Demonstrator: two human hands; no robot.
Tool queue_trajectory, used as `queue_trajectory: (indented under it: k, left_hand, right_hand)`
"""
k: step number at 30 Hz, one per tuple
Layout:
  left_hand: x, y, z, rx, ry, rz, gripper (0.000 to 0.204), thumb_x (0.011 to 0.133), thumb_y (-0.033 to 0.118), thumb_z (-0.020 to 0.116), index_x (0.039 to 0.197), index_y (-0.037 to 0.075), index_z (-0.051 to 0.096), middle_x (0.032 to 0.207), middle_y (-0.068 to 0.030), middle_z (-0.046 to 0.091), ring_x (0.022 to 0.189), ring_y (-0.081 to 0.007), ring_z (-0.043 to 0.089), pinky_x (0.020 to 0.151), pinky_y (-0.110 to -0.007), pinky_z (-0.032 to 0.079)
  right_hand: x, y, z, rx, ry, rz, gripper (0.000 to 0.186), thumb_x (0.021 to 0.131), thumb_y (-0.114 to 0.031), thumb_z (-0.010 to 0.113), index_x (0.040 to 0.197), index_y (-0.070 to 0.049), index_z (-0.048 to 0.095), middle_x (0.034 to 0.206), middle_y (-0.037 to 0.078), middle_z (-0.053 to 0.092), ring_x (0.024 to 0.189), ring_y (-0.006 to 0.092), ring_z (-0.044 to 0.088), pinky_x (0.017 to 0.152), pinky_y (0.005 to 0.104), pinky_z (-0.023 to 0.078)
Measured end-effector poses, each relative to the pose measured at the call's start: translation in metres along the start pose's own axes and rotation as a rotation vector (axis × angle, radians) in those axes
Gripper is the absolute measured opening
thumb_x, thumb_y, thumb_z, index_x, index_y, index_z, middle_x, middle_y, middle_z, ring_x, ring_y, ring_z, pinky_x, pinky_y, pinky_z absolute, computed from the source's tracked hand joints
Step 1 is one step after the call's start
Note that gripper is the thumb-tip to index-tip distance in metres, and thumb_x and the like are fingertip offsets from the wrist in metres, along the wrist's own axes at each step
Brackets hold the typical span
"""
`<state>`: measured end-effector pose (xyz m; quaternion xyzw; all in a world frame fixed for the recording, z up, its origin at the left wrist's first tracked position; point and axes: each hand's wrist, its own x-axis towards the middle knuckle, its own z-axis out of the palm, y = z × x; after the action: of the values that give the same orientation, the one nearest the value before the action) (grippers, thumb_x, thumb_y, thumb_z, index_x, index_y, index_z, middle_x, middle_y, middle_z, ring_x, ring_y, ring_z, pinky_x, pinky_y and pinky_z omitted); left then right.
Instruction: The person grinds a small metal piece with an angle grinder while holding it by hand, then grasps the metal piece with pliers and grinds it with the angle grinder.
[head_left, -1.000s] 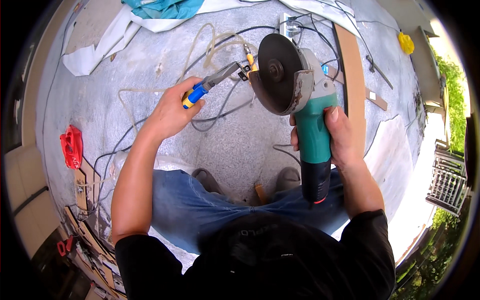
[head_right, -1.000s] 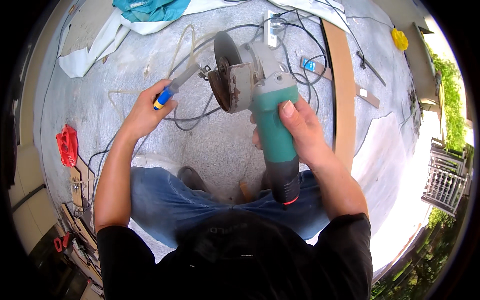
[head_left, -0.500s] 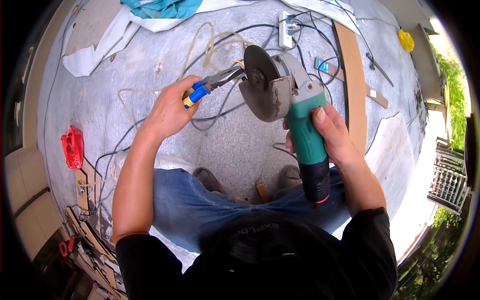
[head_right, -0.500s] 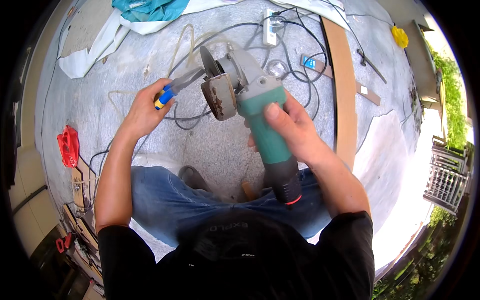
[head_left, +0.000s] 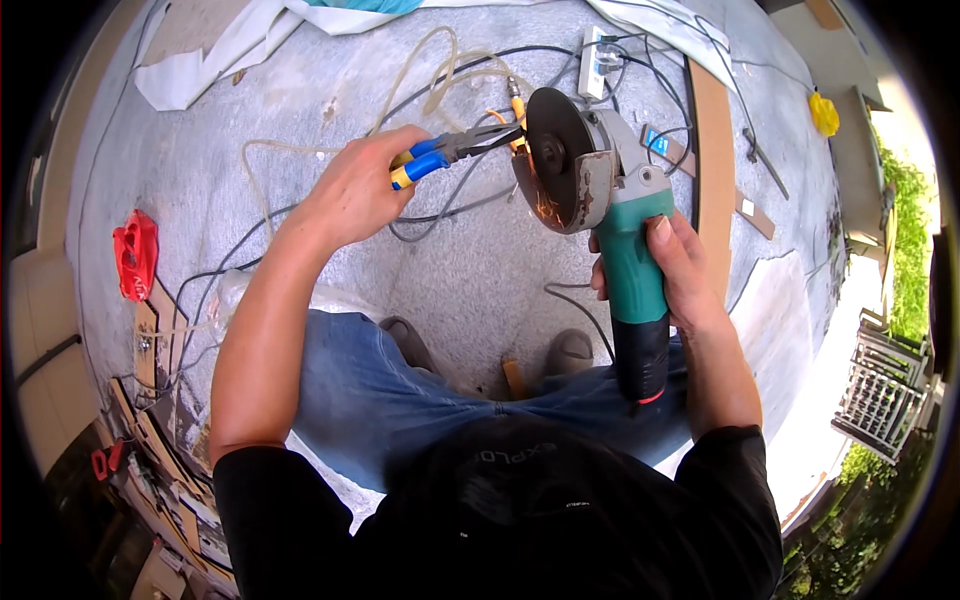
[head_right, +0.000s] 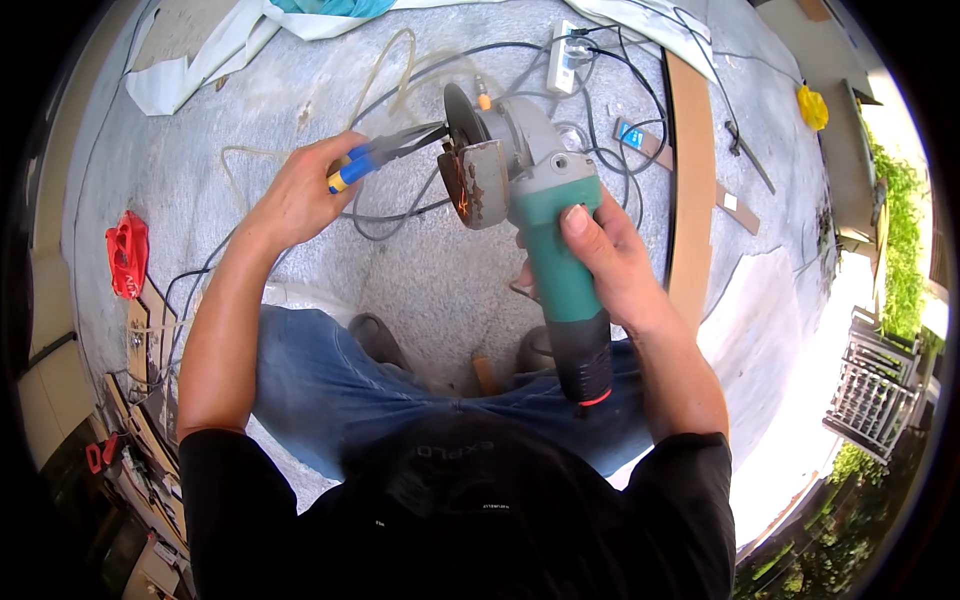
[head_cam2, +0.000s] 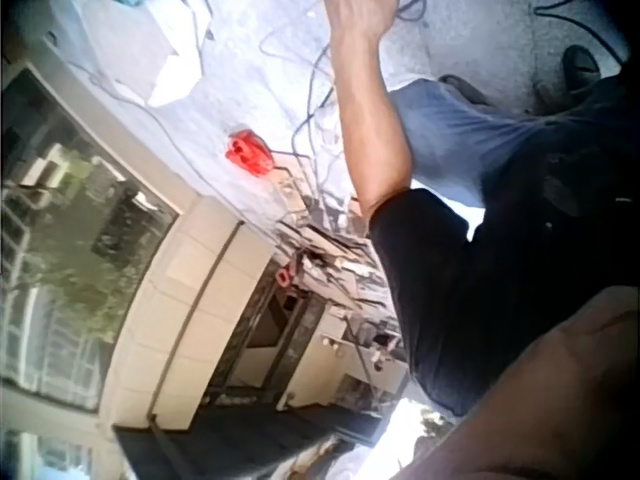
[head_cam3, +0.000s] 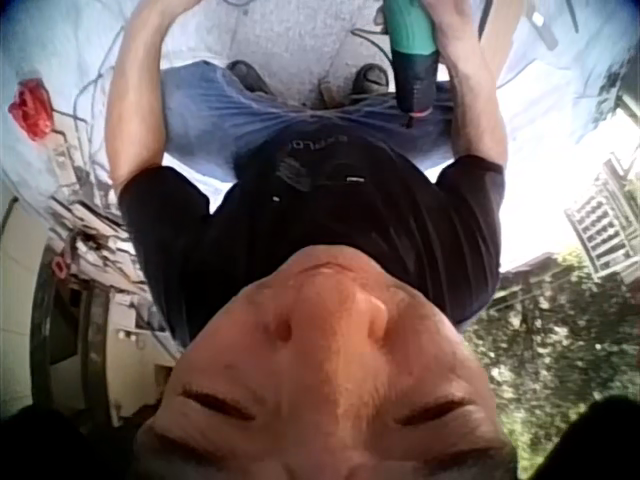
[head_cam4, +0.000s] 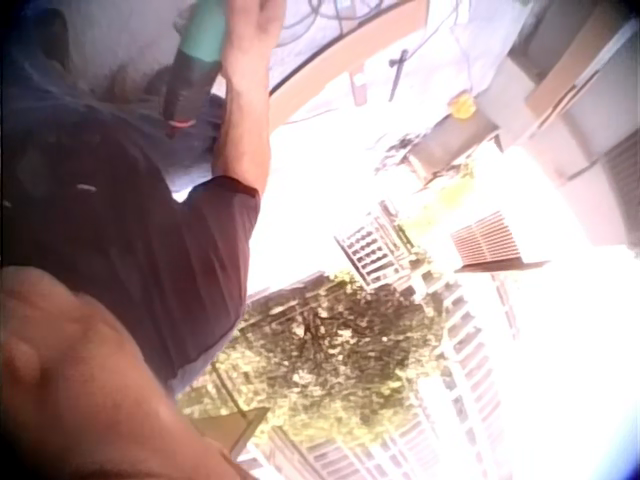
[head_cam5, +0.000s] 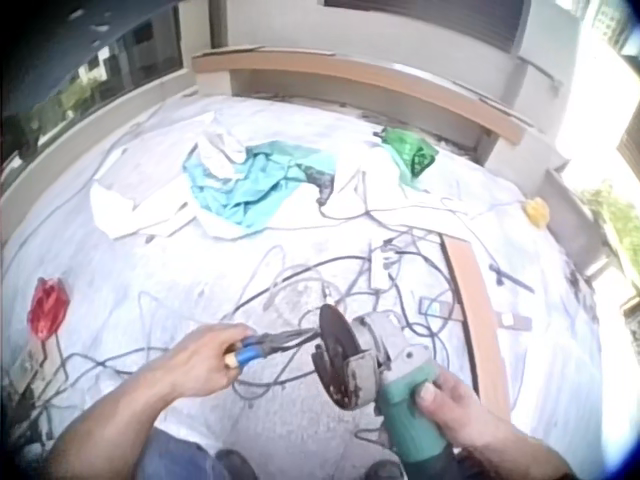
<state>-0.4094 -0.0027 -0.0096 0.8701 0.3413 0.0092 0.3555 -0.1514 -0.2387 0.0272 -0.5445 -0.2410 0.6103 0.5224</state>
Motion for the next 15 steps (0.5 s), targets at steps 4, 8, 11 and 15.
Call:
queue_trajectory:
  k: [4,8,11,15]
  left_hand:
    - [-0.0014,-0.0016,0.0018,0.023,0.015,-0.004,0.037,0.085,0.002,0.068,0.121,0.007,0.064,0.102,-0.021,0.07,0.095,-0.0414,0.067,0.087,-0.046,0.052]
    - [-0.0015,-0.0041,0.0031,0.032,0.014,0.017,0.036,0.085,0.001,0.066,0.12,0.008,0.064,0.104,-0.0221,0.07,0.099,-0.0437,0.066,0.087,-0.047,0.052]
    - [-0.002,0.0002,0.0015,0.044,-0.001,0.004,0.035,0.085,0.001,0.065,0.119,0.008,0.064,0.104,-0.0223,0.07,0.099,-0.0441,0.066,0.087,-0.048,0.052]
    - [-0.0029,0.0034,0.0018,0.07,-0.012,-0.026,0.033,0.086,0.002,0.063,0.119,0.008,0.065,0.102,-0.0226,0.07,0.098,-0.0439,0.067,0.086,-0.048,0.052]
  right_hand:
    - [0.0004,0.0002,-0.0008,-0.022,0.005,0.013,0.07,0.097,-0.057,0.066,0.139,-0.004,0.049,0.107,0.015,0.067,0.08,0.0234,0.073,0.07,0.0347,0.061]
    - [0.0013,0.0022,-0.0023,-0.021,-0.005,0.019,0.069,0.098,-0.056,0.066,0.14,-0.004,0.049,0.107,0.015,0.067,0.08,0.0232,0.073,0.07,0.0338,0.06]
    - [0.0016,0.0029,-0.0028,-0.02,-0.014,0.032,0.066,0.099,-0.054,0.065,0.14,-0.005,0.049,0.107,0.015,0.068,0.08,0.023,0.073,0.069,0.0333,0.06]
    - [0.0039,0.0085,-0.0033,-0.018,0.006,0.06,0.061,0.101,-0.051,0.063,0.14,-0.006,0.05,0.107,0.014,0.067,0.08,0.0226,0.073,0.069,0.0333,0.06]
